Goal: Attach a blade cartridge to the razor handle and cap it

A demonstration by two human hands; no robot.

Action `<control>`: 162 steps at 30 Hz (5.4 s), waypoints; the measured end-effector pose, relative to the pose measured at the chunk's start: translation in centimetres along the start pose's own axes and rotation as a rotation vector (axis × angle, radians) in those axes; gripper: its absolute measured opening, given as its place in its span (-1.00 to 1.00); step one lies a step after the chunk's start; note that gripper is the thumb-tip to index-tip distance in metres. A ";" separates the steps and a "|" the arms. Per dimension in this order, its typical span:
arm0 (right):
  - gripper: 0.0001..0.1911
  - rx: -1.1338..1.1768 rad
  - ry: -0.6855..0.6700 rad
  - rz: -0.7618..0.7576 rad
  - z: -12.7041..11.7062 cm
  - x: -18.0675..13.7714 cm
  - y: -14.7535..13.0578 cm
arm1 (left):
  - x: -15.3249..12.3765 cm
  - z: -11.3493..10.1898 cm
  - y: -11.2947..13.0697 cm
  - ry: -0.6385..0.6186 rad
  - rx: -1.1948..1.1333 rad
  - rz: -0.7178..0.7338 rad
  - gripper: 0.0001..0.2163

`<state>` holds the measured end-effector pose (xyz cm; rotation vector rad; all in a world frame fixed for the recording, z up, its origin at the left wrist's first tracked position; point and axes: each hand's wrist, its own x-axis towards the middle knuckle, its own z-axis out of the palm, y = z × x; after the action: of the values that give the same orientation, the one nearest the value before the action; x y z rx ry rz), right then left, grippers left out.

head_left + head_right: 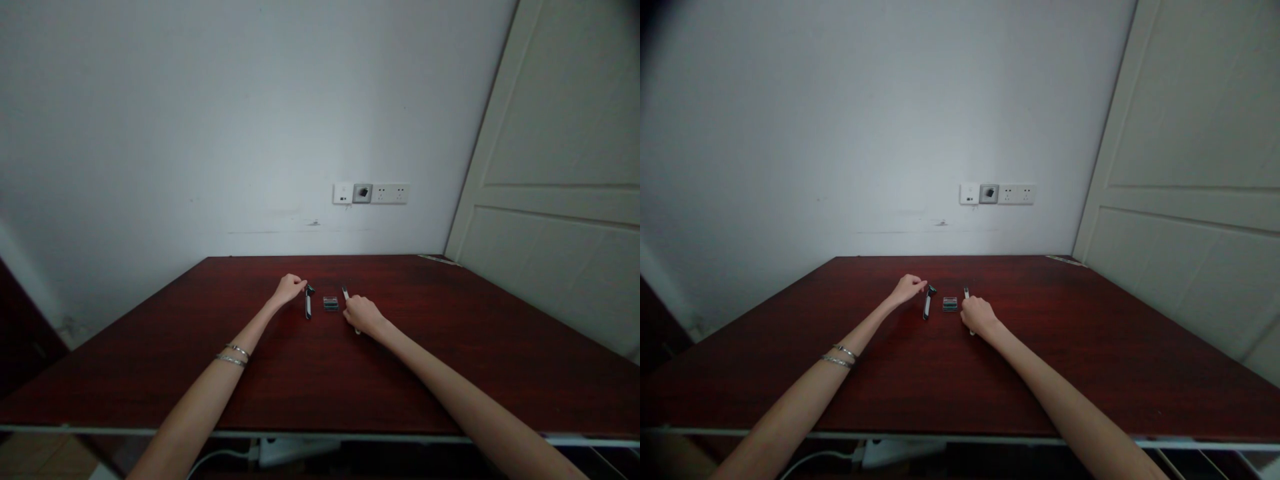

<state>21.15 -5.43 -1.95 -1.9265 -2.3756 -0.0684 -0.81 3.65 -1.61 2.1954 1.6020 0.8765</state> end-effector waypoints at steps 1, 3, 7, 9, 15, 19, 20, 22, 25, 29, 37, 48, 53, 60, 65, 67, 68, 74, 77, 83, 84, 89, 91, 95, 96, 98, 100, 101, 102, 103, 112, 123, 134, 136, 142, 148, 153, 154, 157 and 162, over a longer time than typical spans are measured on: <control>-0.68 0.000 0.001 -0.003 0.0 0.0 0.0 | 0.0 0.0 0.0 0.000 0.000 -0.003 -0.65; -0.67 0.000 0.002 -0.008 0.0 0.0 0.0 | -0.1 0.0 0.0 0.001 0.000 -0.011 -0.66; -0.65 0.004 0.033 -0.016 0.1 0.0 0.2 | 0.0 -0.1 -0.3 0.018 0.009 -0.016 -0.66; -0.62 0.011 0.063 -0.012 0.1 0.0 0.4 | 0.0 -0.2 -0.4 0.022 0.010 -0.022 -0.66; -0.57 0.031 0.144 0.060 -0.7 0.6 1.9 | -0.1 -0.6 -0.6 0.017 -0.008 -0.042 -0.66; -0.58 0.035 0.165 0.127 -1.0 1.7 3.6 | -0.2 -0.7 -0.8 -0.005 0.022 -0.088 -0.67; -0.59 0.035 0.163 0.143 -1.1 2.0 4.0 | -0.2 -0.7 -0.9 -0.018 0.031 -0.100 -0.67; -0.60 0.040 0.157 0.169 -1.0 2.6 4.6 | -0.3 -0.6 -0.9 -0.045 0.042 -0.119 -0.67; -0.61 0.054 0.147 0.197 -1.0 3.4 5.2 | -0.6 -0.3 -0.5 -0.095 0.074 -0.157 -0.67; -0.62 0.073 0.138 0.227 -0.7 4.2 5.2 | -1.3 0.0 0.9 -0.170 0.187 -0.230 -0.65; -0.63 0.129 0.156 0.244 0.2 4.2 4.7 | -2.5 0.4 3.3 -0.261 0.359 -0.216 -0.64; -0.63 0.163 0.212 0.264 -0.6 3.2 4.9 | -2.5 0.9 3.2 -0.296 0.408 -0.216 -0.67; -0.62 0.159 0.204 0.262 -0.8 2.8 4.6 | -2.6 1.0 3.3 -0.277 0.405 -0.206 -0.71; -0.61 0.187 0.241 0.241 -1.2 2.4 4.3 | -3.1 0.6 3.7 -0.250 0.400 -0.197 -0.73; -0.60 0.265 0.308 0.184 -1.4 2.6 4.1 | -2.9 -0.3 4.2 -0.166 0.388 -0.166 -0.76; -0.61 0.350 0.349 0.134 -1.5 2.7 3.9 | -2.8 -0.8 4.5 -0.118 0.362 -0.127 -0.80; -0.62 0.415 0.376 0.103 -1.5 2.7 3.7 | -2.7 -1.1 4.7 -0.097 0.348 -0.103 -0.81; -0.60 1.086 0.346 0.006 -0.9 3.5 1.2 | -3.3 -1.6 7.0 0.009 0.314 0.038 -0.74; -0.64 1.460 0.240 0.009 -0.6 3.6 -0.4 | -4.0 -1.0 8.2 0.021 0.289 0.116 -0.73; -0.68 1.881 0.049 -0.131 -0.4 2.9 -2.1 | -5.1 -0.3 9.3 -0.015 0.224 0.243 -0.77; -0.69 1.907 0.050 -0.143 -0.3 2.9 -2.1 | -5.2 -0.3 9.4 -0.019 0.213 0.259 -0.77; -0.72 1.972 0.093 -0.130 -0.1 3.1 -1.7 | -5.2 -0.4 9.2 -0.065 0.147 0.311 -0.73; -0.70 1.980 0.105 -0.114 -0.1 3.2 -1.7 | -5.0 -0.5 9.0 -0.094 0.102 0.331 -0.71; -0.66 2.000 0.123 -0.073 -0.2 3.3 -1.9 | -4.6 -1.1 8.5 -0.205 0.031 0.335 -0.64; -0.65 2.008 0.130 -0.067 -0.2 3.3 -2.0 | -4.4 -1.4 8.3 -0.256 0.016 0.319 -0.62; -0.66 2.034 0.138 -0.054 -0.2 3.2 -2.2 | -4.1 -2.1 7.9 -0.370 -0.024 0.268 -0.60; -0.68 2.065 0.128 -0.040 -0.4 3.1 -2.3 | -3.8 -2.9 7.4 -0.441 -0.069 0.185 -0.63; -0.69 2.080 0.118 -0.035 -0.4 3.1 -2.3 | -3.6 -3.2 7.1 -0.442 -0.087 0.135 -0.64; -0.69 2.095 0.105 -0.035 -0.5 3.0 -2.4 | -3.3 -3.5 6.8 -0.422 -0.107 0.083 -0.66; -0.69 2.107 0.088 -0.040 -0.5 2.9 -2.4 | -3.1 -3.6 6.5 -0.394 -0.129 0.037 -0.67; -0.74 2.179 -0.041 -0.155 -0.2 2.8 -2.7 | -1.6 -2.4 5.0 -0.129 -0.645 -0.259 -0.72; -0.66 2.201 -0.185 -0.072 -0.5 2.2 -3.5 | 1.7 -0.5 5.3 -0.351 -1.361 -0.429 -0.62; -0.59 2.115 -0.106 0.090 -0.5 1.6 -4.7 | 2.3 2.2 7.8 -0.465 -1.798 -0.548 -0.45; -0.60 2.114 -0.077 0.114 -0.5 1.5 -4.8 | 2.1 2.2 8.1 -0.447 -1.826 -0.554 -0.45; -0.63 2.052 -0.011 0.203 -0.6 1.6 -4.8 | 2.0 2.7 8.0 -0.472 -1.824 -0.577 -0.45; -0.61 2.002 0.044 0.218 -0.3 1.8 -4.5 | 2.1 3.4 8.0 -0.447 -1.828 -0.602 -0.43; -0.60 1.965 0.074 0.236 -0.2 2.0 -4.3 | 1.9 3.6 8.2 -0.438 -1.857 -0.594 -0.40; -0.60 1.958 0.083 0.239 -0.2 2.0 -4.3 | 1.9 3.6 8.3 -0.444 -1.868 -0.587 -0.40; -0.59 1.934 0.107 0.257 -0.2 2.1 -4.2 | 1.9 3.8 8.3 -0.467 -1.886 -0.581 -0.41; -0.57 1.921 0.124 0.235 -0.1 2.1 -4.3 | 1.9 3.9 8.4 -0.449 -1.891 -0.582 -0.43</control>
<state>16.55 -4.26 -1.58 -0.9321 -0.9165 1.3837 8.36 3.06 0.60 0.4435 0.4446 0.8871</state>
